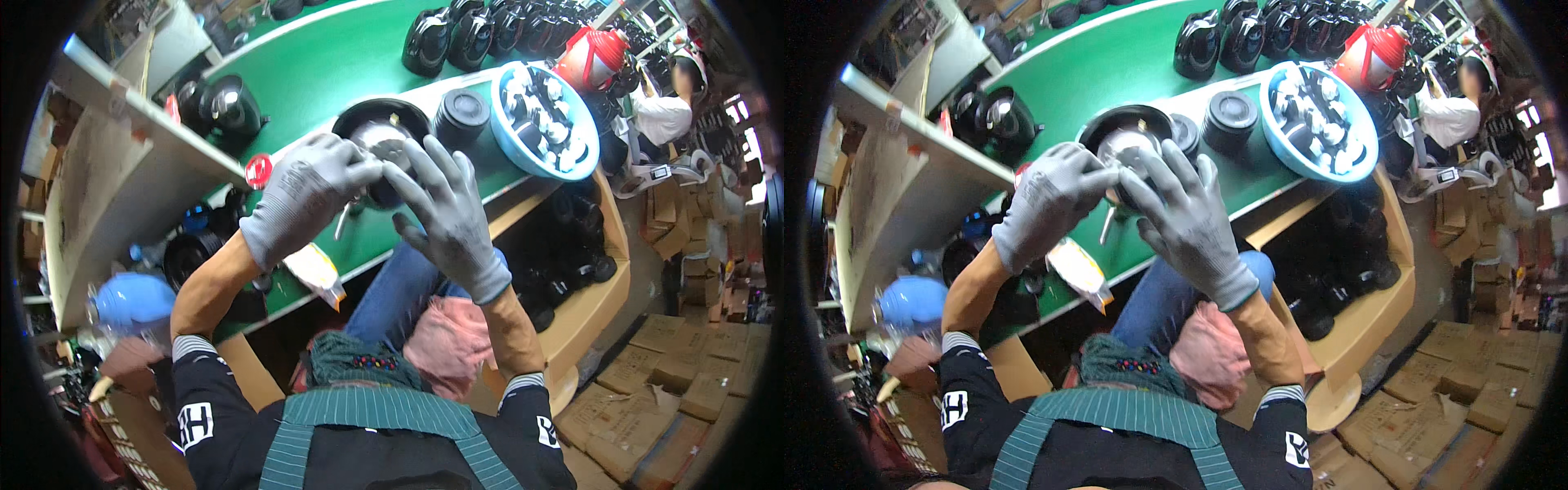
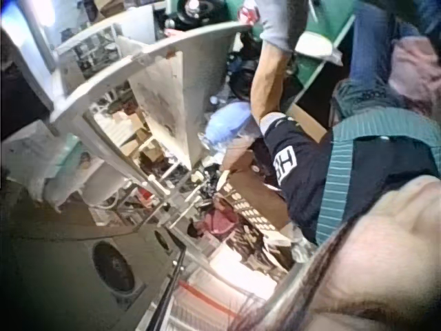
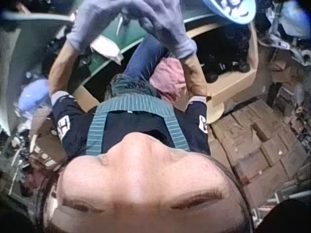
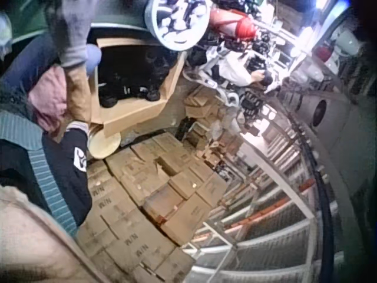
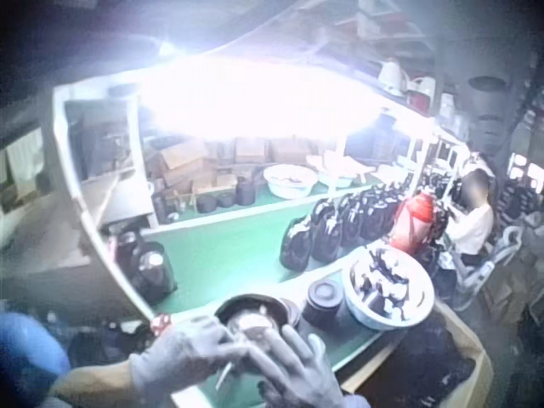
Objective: The person sits on the floor and repeatedly picks up black cylindrical containers and circular lids from a nearby box and table. They wipe the containers with a cloth, insert a metal rod into the lid, and place the lid onto the container before setting the assembled unit aside.
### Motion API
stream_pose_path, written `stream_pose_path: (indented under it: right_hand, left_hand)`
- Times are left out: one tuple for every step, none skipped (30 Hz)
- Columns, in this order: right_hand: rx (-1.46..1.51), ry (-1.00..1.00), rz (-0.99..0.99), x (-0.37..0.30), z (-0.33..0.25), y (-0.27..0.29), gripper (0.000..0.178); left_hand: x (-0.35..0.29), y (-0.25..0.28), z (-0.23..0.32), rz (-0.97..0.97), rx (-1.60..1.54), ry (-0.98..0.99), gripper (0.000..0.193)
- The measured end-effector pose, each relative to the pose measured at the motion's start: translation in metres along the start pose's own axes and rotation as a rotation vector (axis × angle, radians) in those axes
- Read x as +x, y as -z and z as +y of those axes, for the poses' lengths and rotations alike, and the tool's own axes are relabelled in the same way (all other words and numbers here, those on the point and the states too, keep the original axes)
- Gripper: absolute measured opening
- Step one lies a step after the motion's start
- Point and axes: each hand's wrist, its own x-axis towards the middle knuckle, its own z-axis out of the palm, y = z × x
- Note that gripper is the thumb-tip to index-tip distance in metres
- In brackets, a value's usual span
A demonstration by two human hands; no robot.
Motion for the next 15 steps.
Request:
stream_pose_path:
  right_hand:
    - [0.123, 0.009, -0.014, -0.008, -0.005, 0.004, 0.075]
    - [0.246, 0.016, -0.03, -0.016, -0.011, 0.008, 0.077]
    - [0.259, 0.0, -0.033, -0.028, -0.025, 0.021, 0.073]
    - [0.243, -0.047, -0.053, -0.051, -0.034, 0.023, 0.064]
    - [0.229, -0.039, -0.068, -0.068, -0.042, 0.025, 0.058]
    - [0.225, -0.032, -0.078, -0.084, -0.05, 0.025, 0.052]
    - [0.276, -0.036, -0.037, -0.099, -0.058, 0.022, 0.035]
    - [0.311, -0.088, -0.025, -0.111, -0.066, 0.031, 0.035]
    - [0.335, -0.145, 0.018, -0.117, -0.075, 0.038, 0.039]
    - [0.356, -0.203, 0.063, -0.124, -0.081, 0.043, 0.044]
    - [0.402, -0.263, 0.115, -0.135, -0.084, 0.045, 0.046]
    - [0.501, -0.345, 0.165, -0.143, -0.088, 0.046, 0.047]
    - [0.62, -0.402, 0.247, -0.151, -0.091, 0.046, 0.047]
    - [0.738, -0.454, 0.319, -0.156, -0.093, 0.043, 0.047]
    - [0.794, -0.505, 0.404, -0.161, -0.097, 0.041, 0.047]
  left_hand:
    - [-0.01, 0.003, 0.02, -0.056, 0.003, 0.004, 0.027]
    - [-0.021, 0.006, 0.038, -0.112, 0.005, 0.01, 0.026]
    - [-0.031, 0.007, 0.053, -0.045, -0.024, -0.05, 0.025]
    - [-0.037, 0.01, 0.071, -0.07, -0.01, -0.075, 0.023]
    - [-0.047, 0.008, 0.085, -0.1, -0.049, -0.096, 0.023]
    - [-0.058, 0.008, 0.099, -0.138, -0.084, -0.117, 0.023]
    - [-0.068, 0.001, 0.107, -0.094, -0.098, -0.148, 0.027]
    - [-0.074, 0.0, 0.115, -0.061, -0.148, -0.16, 0.031]
    - [-0.077, 0.004, 0.113, 0.013, -0.307, -0.178, 0.033]
    - [-0.079, 0.011, 0.109, 0.086, -0.468, -0.196, 0.035]
    - [-0.087, 0.021, 0.108, 0.219, -0.672, -0.042, 0.048]
    - [-0.113, -0.002, 0.103, 0.345, -0.686, 0.24, 0.05]
    - [-0.139, -0.024, 0.096, 0.483, -0.739, 0.512, 0.052]
    - [-0.159, -0.048, 0.087, 0.578, -0.932, 0.788, 0.052]
    - [-0.176, -0.068, 0.082, 0.381, -0.962, 0.821, 0.052]
